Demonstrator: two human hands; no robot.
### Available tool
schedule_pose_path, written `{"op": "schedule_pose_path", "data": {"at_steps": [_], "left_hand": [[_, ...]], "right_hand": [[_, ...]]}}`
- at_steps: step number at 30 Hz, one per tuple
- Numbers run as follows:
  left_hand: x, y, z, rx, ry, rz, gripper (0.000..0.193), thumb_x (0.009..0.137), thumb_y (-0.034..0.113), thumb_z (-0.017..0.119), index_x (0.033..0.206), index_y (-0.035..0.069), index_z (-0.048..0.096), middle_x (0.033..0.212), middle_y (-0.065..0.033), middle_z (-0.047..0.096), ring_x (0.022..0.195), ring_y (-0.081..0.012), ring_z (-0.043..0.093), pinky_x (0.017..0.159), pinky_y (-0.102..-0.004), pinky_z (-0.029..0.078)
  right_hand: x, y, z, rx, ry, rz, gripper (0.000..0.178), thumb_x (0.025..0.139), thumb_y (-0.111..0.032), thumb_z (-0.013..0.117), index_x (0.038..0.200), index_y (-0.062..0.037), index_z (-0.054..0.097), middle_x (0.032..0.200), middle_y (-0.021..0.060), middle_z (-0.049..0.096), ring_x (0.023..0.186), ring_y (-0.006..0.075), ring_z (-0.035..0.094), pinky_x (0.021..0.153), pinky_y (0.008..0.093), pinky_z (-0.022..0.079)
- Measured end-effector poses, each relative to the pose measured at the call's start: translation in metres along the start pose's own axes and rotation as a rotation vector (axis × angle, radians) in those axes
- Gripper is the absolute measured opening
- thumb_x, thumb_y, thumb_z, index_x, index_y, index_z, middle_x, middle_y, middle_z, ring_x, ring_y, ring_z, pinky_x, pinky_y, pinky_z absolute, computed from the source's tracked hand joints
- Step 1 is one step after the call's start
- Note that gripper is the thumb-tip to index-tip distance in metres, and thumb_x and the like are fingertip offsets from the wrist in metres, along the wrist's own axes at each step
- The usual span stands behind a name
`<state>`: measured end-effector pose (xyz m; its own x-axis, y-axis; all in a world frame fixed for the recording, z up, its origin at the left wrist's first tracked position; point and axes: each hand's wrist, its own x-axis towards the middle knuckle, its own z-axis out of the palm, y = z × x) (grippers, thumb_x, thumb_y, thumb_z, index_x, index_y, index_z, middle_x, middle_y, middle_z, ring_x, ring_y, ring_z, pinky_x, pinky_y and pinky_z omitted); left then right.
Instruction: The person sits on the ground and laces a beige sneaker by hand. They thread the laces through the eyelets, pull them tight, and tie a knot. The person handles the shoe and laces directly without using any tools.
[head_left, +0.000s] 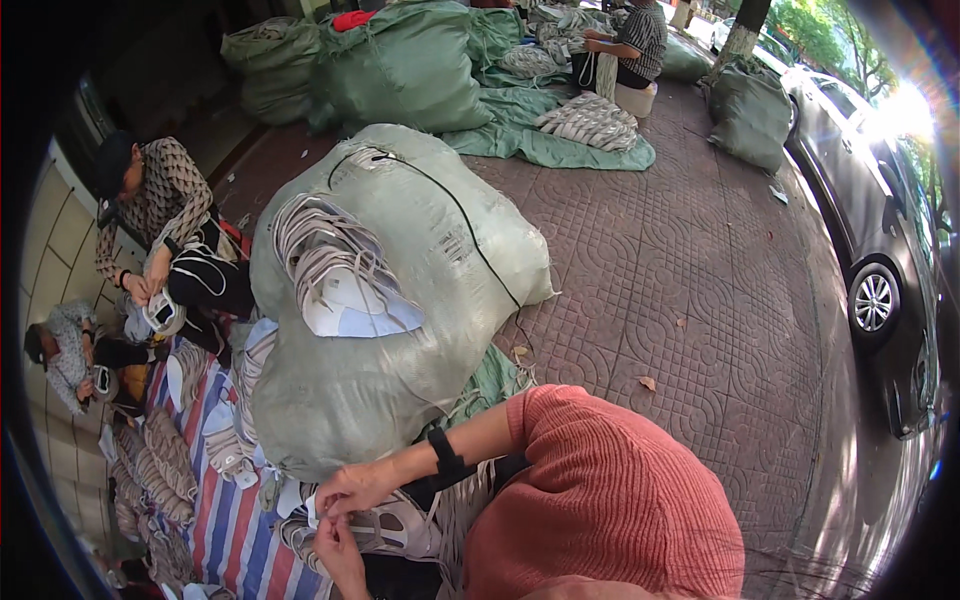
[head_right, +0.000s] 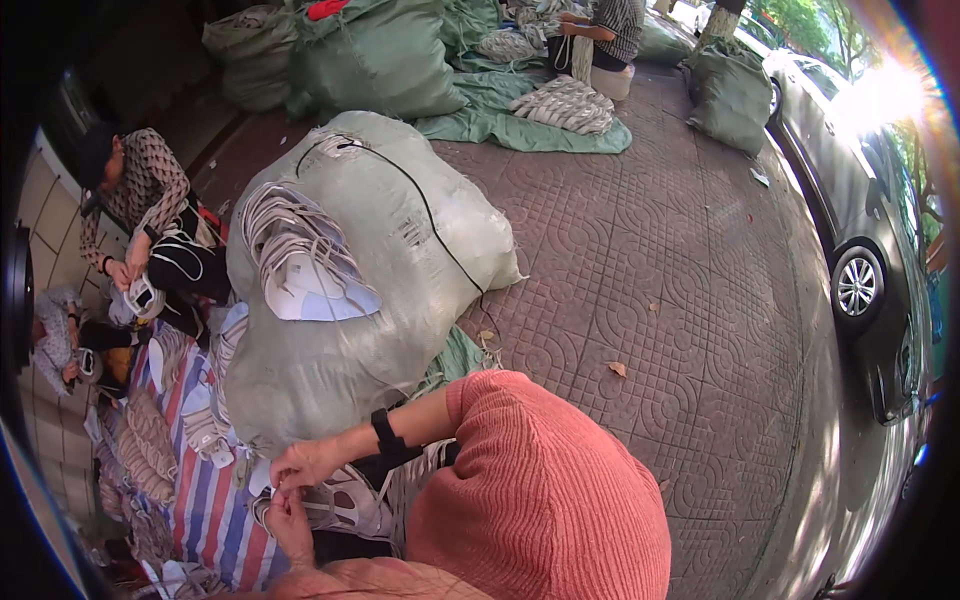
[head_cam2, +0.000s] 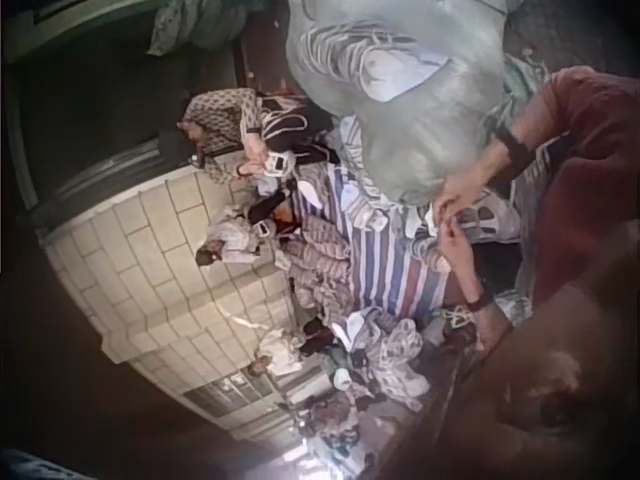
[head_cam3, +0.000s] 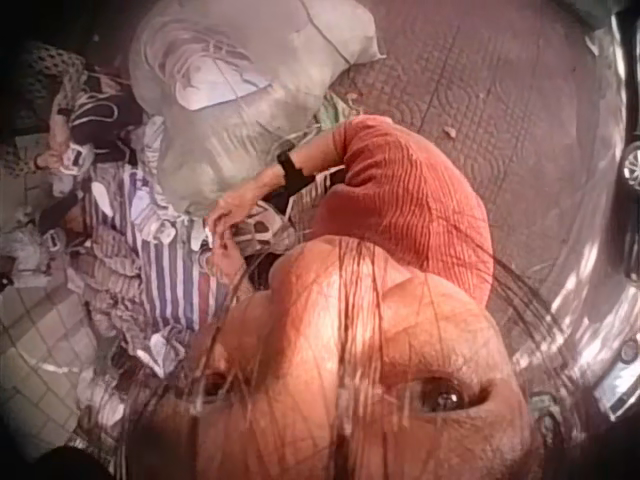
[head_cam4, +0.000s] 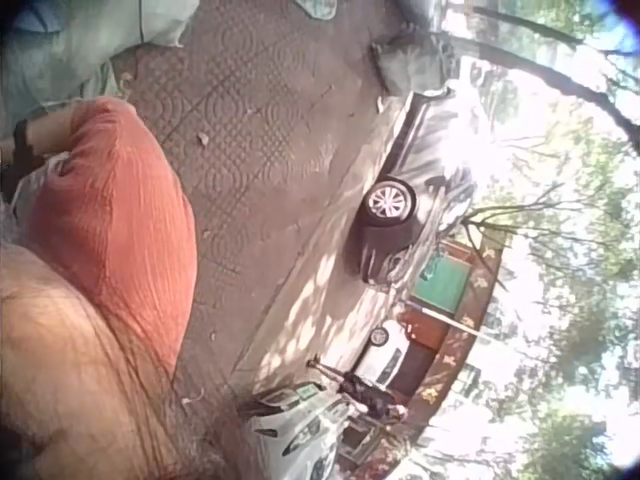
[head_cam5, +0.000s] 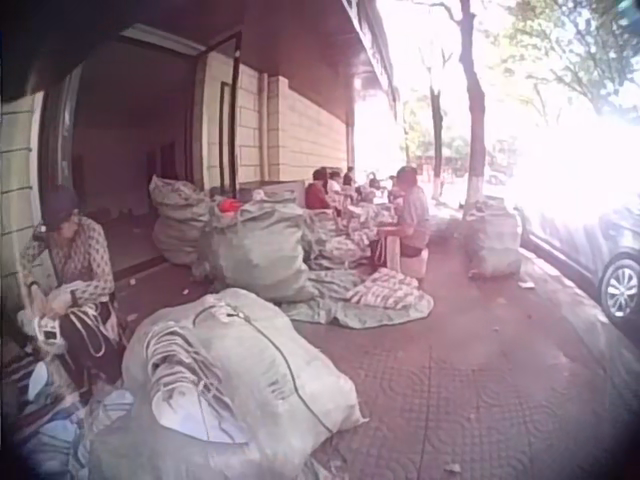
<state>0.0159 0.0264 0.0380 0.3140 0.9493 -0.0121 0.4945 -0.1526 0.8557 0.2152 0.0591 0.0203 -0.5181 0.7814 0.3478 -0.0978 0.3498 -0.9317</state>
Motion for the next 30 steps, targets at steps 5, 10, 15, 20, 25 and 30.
{"op": "schedule_pose_path", "data": {"at_steps": [5,10,15,20,25,30], "left_hand": [[-0.02,0.009,-0.001,-0.256,-0.059,-0.308,0.011,0.097,0.009,0.053,0.094,0.0,0.057,0.071,-0.0025,0.058,0.055,-0.0072,0.049,0.049,-0.0214,0.042],[-0.032,-0.003,0.01,-0.412,0.031,-0.191,0.014,0.096,0.004,0.05,0.11,0.001,0.047,0.082,-0.0086,0.063,0.06,-0.0096,0.054,0.052,-0.0223,0.046],[-0.037,-0.009,0.009,-0.364,0.067,-0.194,0.024,0.094,0.001,0.052,0.116,0.002,0.042,0.082,-0.0095,0.063,0.061,-0.0106,0.055,0.055,-0.0231,0.047],[-0.066,-0.036,-0.001,0.318,0.345,-0.124,0.025,0.091,0.004,0.059,0.112,-0.003,0.049,0.091,-0.0111,0.059,0.081,-0.0223,0.058,0.076,-0.0329,0.048],[-0.055,-0.034,0.003,0.475,0.185,-0.39,0.041,0.09,0.025,0.062,0.117,-0.003,0.05,0.102,-0.0264,0.062,0.097,-0.0454,0.059,0.081,-0.0478,0.047],[-0.051,-0.062,0.01,0.262,0.294,-0.361,0.033,0.09,0.013,0.065,0.11,-0.004,0.044,0.076,-0.0139,0.057,0.063,-0.0228,0.06,0.06,-0.0368,0.048]], "right_hand": [[0.002,0.018,0.014,-0.001,-0.114,0.15,0.023,0.091,-0.023,0.064,0.102,-0.0034,0.066,0.082,0.0077,0.069,0.078,0.0173,0.067,0.068,0.0317,0.051],[0.001,0.035,0.018,-0.115,-0.078,0.078,0.018,0.081,-0.018,0.07,0.092,-0.0037,0.069,0.081,0.0084,0.07,0.075,0.0187,0.067,0.066,0.0329,0.051],[0.0,0.03,0.018,-0.129,-0.124,0.147,0.011,0.073,-0.014,0.07,0.079,-0.0048,0.071,0.071,0.0072,0.069,0.068,0.0196,0.066,0.062,0.0341,0.051],[-0.005,0.043,0.024,-0.291,-0.102,-0.027,0.009,0.073,-0.015,0.069,0.08,-0.0105,0.07,0.073,0.0071,0.067,0.067,0.0233,0.064,0.063,0.0349,0.05],[-0.006,0.057,0.005,-0.339,-0.056,0.053,0.011,0.073,-0.008,0.075,0.082,-0.0094,0.071,0.079,0.0056,0.067,0.074,0.0203,0.065,0.069,0.0313,0.052],[-0.007,0.051,0.009,-0.219,-0.101,0.125,0.01,0.074,-0.008,0.075,0.084,-0.0096,0.072,0.08,0.0033,0.067,0.072,0.0169,0.066,0.066,0.0272,0.052]]}}
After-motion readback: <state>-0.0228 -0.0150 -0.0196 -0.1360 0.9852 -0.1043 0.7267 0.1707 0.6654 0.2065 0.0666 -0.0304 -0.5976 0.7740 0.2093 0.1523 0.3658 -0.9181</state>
